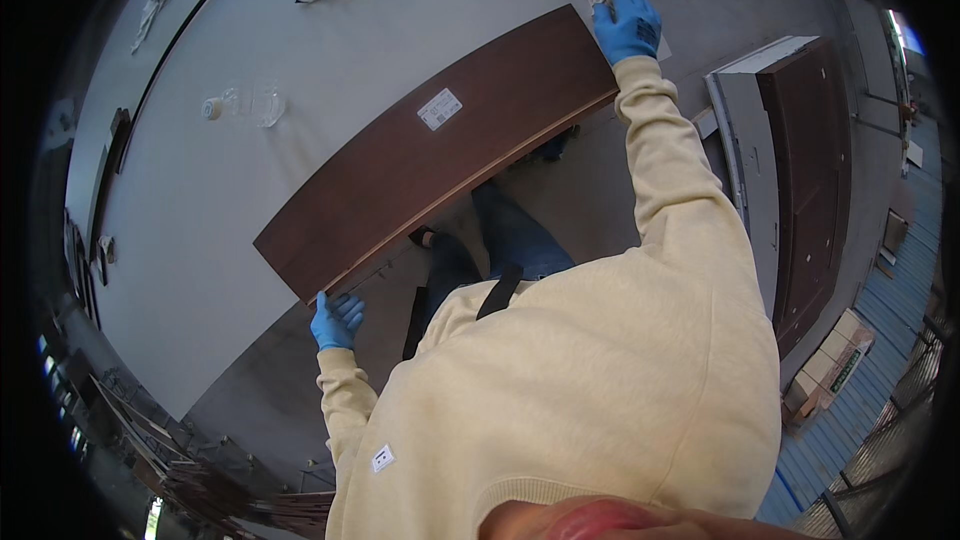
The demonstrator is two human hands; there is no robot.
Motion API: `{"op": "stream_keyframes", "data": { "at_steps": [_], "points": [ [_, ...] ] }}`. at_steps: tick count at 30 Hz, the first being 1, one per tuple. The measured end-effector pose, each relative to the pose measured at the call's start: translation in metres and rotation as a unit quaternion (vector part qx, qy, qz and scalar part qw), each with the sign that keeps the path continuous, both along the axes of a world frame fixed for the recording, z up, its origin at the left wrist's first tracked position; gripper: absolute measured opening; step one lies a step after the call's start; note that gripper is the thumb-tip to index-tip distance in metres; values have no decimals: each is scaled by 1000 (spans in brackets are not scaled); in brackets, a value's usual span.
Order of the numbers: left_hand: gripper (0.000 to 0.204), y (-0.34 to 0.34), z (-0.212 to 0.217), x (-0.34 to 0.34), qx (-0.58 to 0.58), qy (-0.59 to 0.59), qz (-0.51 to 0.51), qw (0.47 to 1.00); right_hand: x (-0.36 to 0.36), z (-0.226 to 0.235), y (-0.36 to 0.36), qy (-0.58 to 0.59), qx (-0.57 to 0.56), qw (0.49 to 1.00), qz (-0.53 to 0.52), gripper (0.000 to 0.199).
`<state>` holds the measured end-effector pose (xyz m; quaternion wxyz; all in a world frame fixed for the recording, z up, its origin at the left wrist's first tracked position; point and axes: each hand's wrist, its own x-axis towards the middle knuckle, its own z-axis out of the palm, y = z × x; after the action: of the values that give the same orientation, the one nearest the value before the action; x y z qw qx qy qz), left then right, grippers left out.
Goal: The person picks up brown wood panels from a stack, wipes each panel with a cloth, and places them back on the stack. The person also removes eyeglasses briefly during the task.
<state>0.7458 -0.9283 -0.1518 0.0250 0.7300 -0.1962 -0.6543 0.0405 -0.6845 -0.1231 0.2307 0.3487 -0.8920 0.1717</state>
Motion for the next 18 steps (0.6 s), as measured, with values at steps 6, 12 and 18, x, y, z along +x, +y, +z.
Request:
{"op": "stream_keyframes", "data": {
  "at_steps": [6,12,18],
  "points": [
    [49,17,59,-72,-100,-78,-116,985,-72,-60,-51,31,133,988,-77,39],
    [36,27,88,-166,-170,-3,-152,974,-110,-51,-49,-408,-117,883,-199,36],
    [35,30,85,-309,-316,223,-216,897,-26,-15,-15,-715,-502,479,93,29]
  ]
}}
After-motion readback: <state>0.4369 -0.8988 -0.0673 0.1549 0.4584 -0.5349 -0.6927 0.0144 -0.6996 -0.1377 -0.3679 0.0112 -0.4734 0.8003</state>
